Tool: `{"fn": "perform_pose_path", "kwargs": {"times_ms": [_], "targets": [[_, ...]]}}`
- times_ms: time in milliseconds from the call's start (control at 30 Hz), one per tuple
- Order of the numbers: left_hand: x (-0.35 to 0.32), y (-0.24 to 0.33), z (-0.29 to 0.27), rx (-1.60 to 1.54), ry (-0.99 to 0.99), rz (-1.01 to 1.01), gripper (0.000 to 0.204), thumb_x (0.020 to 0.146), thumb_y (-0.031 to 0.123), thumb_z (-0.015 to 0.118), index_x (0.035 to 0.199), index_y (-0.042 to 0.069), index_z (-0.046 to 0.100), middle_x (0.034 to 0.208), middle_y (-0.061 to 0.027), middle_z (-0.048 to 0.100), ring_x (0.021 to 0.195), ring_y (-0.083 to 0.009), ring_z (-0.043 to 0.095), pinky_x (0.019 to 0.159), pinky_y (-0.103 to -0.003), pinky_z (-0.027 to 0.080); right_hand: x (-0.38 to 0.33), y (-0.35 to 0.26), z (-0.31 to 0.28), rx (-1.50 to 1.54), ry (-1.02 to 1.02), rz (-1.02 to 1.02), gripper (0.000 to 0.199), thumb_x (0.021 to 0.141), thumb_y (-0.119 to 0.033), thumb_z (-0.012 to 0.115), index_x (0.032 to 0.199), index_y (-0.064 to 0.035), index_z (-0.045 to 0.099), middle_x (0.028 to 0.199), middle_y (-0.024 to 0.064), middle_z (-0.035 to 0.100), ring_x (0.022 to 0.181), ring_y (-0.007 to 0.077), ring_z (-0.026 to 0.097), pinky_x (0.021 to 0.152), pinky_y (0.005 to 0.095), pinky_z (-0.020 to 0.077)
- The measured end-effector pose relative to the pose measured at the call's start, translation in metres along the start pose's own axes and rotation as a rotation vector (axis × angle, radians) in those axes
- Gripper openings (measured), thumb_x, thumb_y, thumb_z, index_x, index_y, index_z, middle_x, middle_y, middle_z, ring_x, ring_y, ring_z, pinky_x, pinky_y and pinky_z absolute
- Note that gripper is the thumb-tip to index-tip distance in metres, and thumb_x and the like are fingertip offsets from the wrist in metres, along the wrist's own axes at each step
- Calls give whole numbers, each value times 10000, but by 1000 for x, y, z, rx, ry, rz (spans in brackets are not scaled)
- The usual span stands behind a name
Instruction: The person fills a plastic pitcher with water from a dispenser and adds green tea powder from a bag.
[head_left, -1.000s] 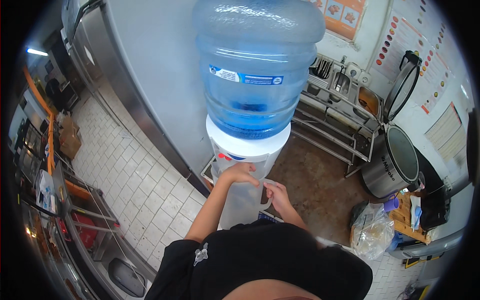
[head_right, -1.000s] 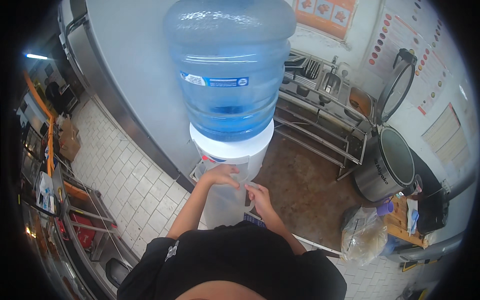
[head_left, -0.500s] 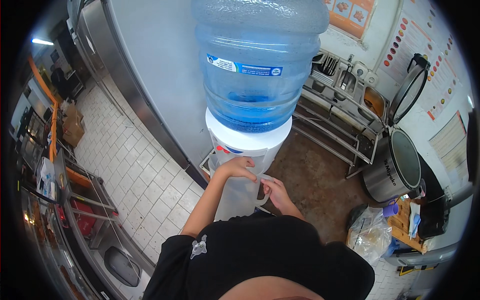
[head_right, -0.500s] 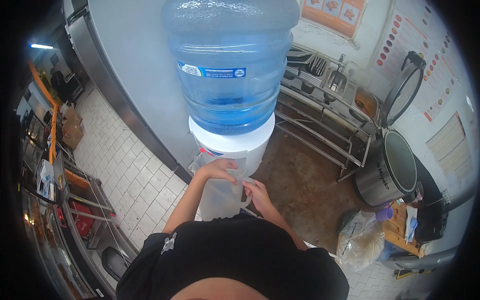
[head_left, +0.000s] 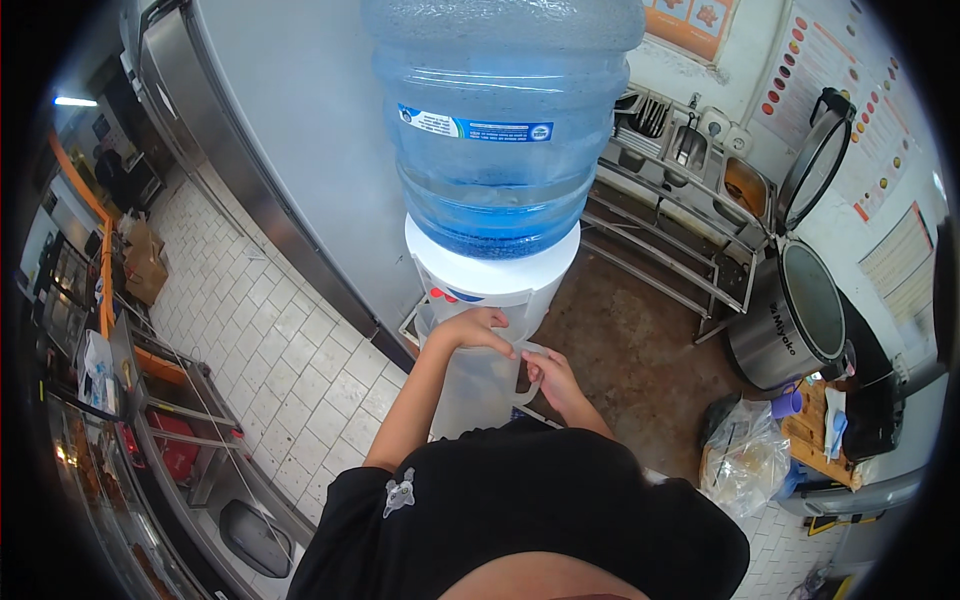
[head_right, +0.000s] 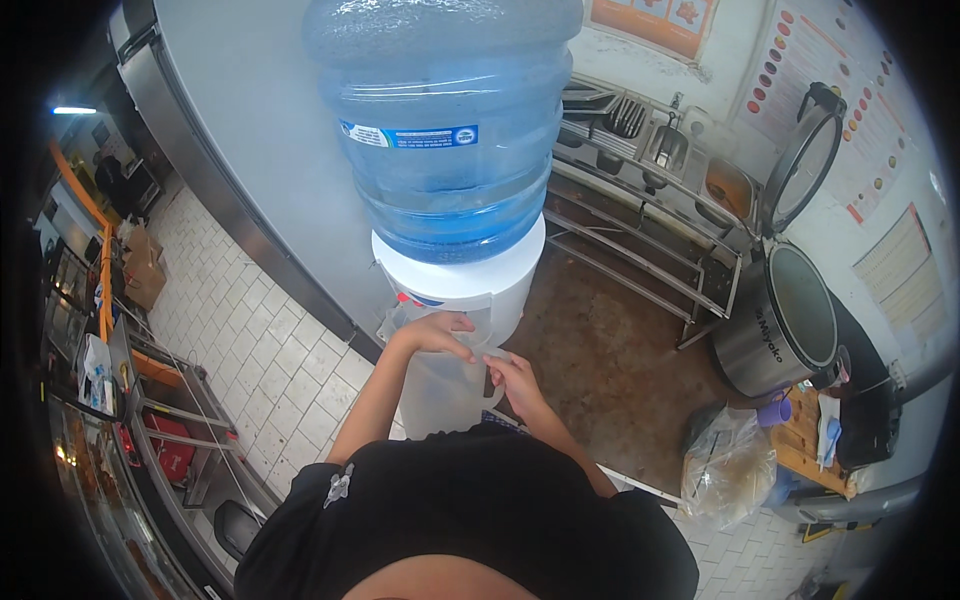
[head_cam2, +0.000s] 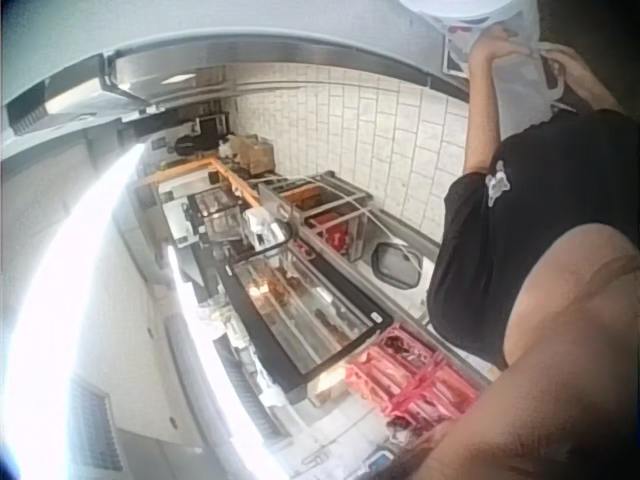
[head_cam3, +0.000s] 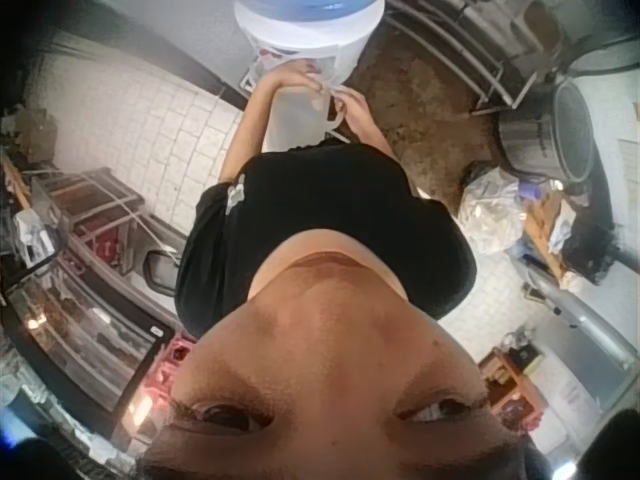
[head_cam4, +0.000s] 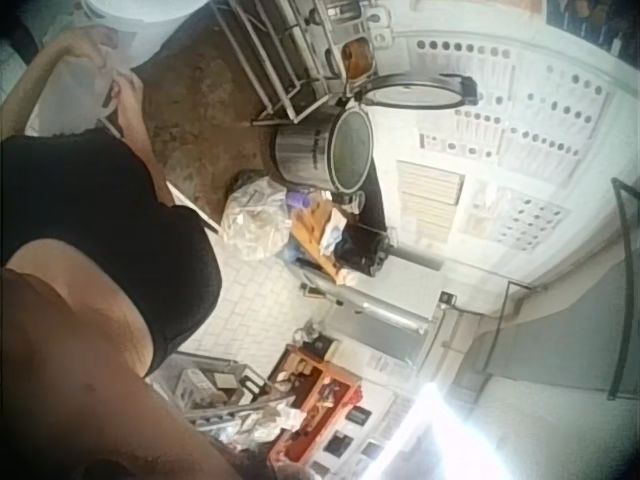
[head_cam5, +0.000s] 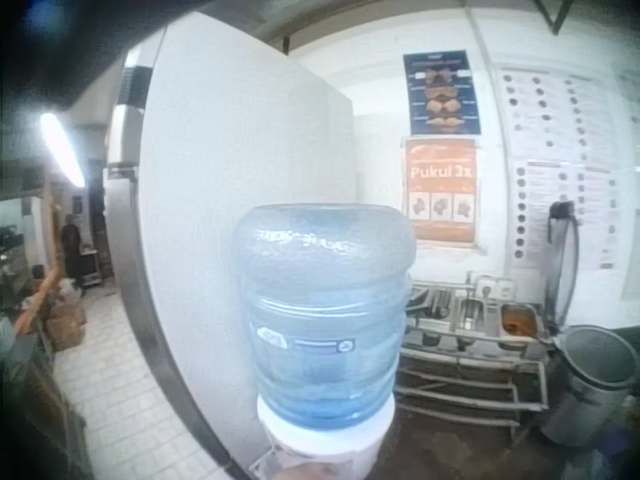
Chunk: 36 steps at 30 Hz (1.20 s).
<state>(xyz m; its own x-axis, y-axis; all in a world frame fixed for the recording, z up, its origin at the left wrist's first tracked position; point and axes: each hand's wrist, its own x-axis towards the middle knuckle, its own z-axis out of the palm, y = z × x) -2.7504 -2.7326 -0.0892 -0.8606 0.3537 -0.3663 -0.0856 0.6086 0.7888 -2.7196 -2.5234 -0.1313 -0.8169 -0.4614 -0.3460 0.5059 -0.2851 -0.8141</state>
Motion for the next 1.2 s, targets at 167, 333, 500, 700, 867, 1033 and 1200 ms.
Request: {"fn": "perform_pose_path", "kwargs": {"times_ms": [167, 333, 500, 700, 867, 1033, 1200], "targets": [[-3, 3, -1, 184, -68, -100, 1072, 516, 618, 659, 1300, -38, 337, 1358, -229, 318, 1273, -360, 272, 1036, -355, 243, 1, 0, -2, -17, -10, -7, 103, 810, -136, 614, 806, -48, 561, 597, -43, 449, 533, 55, 419, 514, 211, 337], [3, -8, 0, 160, -124, -63, 1109, 524, 672, 607, 1336, -13, 288, 1390, -218, 268, 1298, -413, 173, 1059, -388, 184, -1, 1, 1, -21, -15, -23, 93, 816, -134, 605, 796, -53, 562, 590, -46, 450, 528, 53, 420, 514, 210, 338], [-3, 1, 0, 161, -131, -107, 1102, 547, 663, 602, 1348, -12, 259, 1399, -215, 245, 1307, -390, 165, 1060, -391, 182, 2, 4, -3, -22, -22, -28, 89, 823, -132, 594, 797, -52, 564, 584, -47, 447, 523, 50, 419, 514, 208, 340], [-5, 6, -1, 156, -158, -131, 1104, 574, 662, 596, 1355, -27, 229, 1412, -213, 211, 1318, -345, 166, 1065, -386, 179, 1, 2, -2, -17, -19, -8, 88, 828, -127, 585, 797, -48, 562, 587, -44, 449, 528, 53, 423, 518, 209, 344], [-4, 5, 0, 158, -141, -134, 1105, 576, 674, 592, 1348, -34, 242, 1405, -218, 222, 1311, -348, 188, 1062, -378, 188, 2, -1, -3, -14, -25, 7, 89, 823, -119, 583, 779, -50, 549, 591, -36, 451, 539, 65, 434, 524, 211, 350], [2, -6, 4, 139, -126, -128, 1134, 526, 704, 598, 1362, 23, 248, 1405, -203, 245, 1311, -411, 139, 1060, -405, 173, 2, -2, -2, -7, -30, 1, 107, 814, -107, 582, 741, -60, 519, 590, -26, 455, 543, 76, 443, 525, 216, 354], [-1, 1, 2, 153, -131, -137, 1131, 535, 706, 595, 1363, 20, 244, 1403, -207, 245, 1309, -411, 146, 1060, -399, 176, 4, 1, -5, 3, -41, -14, 110, 806, -133, 605, 773, -43, 549, 595, -36, 452, 549, 60, 428, 528, 210, 341]]}}
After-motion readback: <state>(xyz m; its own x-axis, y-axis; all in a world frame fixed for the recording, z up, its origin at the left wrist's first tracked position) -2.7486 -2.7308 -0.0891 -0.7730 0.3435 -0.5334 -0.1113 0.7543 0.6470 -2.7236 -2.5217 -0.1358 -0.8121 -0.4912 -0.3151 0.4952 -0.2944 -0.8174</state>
